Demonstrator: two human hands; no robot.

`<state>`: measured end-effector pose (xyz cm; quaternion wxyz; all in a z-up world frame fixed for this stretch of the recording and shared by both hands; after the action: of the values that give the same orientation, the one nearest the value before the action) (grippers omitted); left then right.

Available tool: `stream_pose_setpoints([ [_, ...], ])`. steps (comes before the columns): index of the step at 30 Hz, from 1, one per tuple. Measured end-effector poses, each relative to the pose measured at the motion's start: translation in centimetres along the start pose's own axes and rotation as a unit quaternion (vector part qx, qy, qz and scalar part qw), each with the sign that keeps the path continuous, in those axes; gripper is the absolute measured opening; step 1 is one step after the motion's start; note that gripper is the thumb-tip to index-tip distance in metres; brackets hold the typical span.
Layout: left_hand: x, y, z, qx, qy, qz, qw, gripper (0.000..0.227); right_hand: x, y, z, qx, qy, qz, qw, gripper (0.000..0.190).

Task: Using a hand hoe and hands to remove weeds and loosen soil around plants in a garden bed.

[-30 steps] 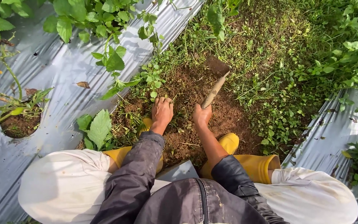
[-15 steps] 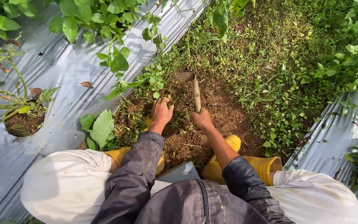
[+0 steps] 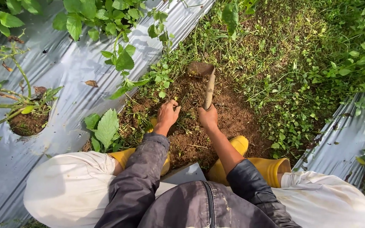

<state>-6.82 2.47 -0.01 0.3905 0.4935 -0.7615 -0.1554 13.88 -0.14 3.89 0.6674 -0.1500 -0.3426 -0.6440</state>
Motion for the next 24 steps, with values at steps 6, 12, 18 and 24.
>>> stream_pose_setpoints([
  [6,0.4,0.3,-0.6,0.046,-0.019,-0.009,0.999,0.018,0.0,1.5,-0.7,-0.116,0.035,-0.167,0.978,0.032],
  [12,-0.3,-1.3,1.0,-0.009,-0.002,-0.01,1.0,0.016,2.3,-1.4,-1.0,-0.061,-0.027,0.046,0.997,0.025],
  [18,0.1,-0.8,0.6,0.006,-0.016,-0.02,1.0,0.013,0.1,-0.8,-2.7,-0.097,0.017,-0.09,0.991,0.03],
  [24,1.4,0.6,-1.1,-0.001,-0.008,-0.049,0.999,0.011,7.7,-4.4,-6.3,0.157,-0.062,0.138,0.976,0.038],
])
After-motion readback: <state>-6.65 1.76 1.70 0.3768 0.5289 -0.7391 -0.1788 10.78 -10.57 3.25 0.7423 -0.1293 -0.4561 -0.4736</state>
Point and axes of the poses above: each hand's wrist, its own x-axis away from the middle knuckle, its own y-axis out of the back of the hand, z = x × y, the point moved 7 cm from there along -x, towards the middle knuckle, and after that the axes turned 15 degrees about z, right-handed, at the moved point
